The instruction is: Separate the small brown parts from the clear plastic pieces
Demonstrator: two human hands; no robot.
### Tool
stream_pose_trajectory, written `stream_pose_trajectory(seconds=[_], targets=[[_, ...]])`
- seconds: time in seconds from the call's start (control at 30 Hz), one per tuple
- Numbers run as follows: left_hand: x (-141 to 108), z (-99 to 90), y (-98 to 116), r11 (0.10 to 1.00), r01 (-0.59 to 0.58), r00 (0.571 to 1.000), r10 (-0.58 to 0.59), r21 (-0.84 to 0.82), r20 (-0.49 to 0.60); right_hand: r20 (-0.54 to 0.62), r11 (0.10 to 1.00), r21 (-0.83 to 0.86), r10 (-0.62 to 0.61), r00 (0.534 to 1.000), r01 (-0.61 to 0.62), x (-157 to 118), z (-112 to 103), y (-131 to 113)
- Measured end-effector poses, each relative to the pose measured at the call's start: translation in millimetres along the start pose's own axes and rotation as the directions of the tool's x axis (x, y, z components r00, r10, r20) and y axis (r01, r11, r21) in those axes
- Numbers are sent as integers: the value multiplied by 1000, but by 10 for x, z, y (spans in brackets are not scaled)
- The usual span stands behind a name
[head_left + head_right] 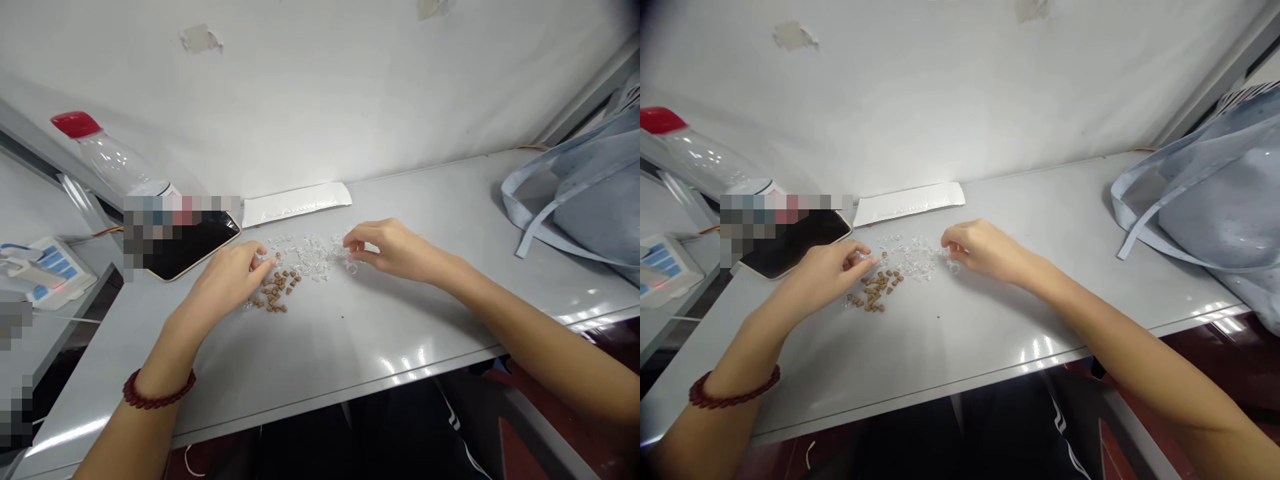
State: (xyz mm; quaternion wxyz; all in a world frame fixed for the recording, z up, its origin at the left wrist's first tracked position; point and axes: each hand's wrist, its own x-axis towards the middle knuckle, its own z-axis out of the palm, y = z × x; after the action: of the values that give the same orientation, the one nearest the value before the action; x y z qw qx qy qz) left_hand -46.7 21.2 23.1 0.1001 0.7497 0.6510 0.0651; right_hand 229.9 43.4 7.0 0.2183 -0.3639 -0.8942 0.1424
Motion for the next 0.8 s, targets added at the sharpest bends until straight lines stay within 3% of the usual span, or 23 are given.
stream_pose_trajectory(seconds=[0.1,0.2,0.33,0.43,0.57,0.8], targets=[[-3,18,2,1000,4,1000,-4,30,10,99,999,-36,15,995,-12,-4,6,24],[-57,32,105,999,-42,999,43,11,-27,111,998,-4,-54,992,55,-10,94,-30],[-141,87,271,992,-95,984,106,-82,146,17,985,33,-169,985,169,-19,286,-162],[-160,176,340,988,-154,983,156,-29,96,-58,975,-65,-215,975,211,-19,429,-244],[-139,255,347,983,-174,982,178,-55,69,-45,973,-150,-185,982,177,-19,502,-273],[-115,240,285,968,-231,966,240,-93,96,58,990,-100,-97,994,103,-19,471,-248]])
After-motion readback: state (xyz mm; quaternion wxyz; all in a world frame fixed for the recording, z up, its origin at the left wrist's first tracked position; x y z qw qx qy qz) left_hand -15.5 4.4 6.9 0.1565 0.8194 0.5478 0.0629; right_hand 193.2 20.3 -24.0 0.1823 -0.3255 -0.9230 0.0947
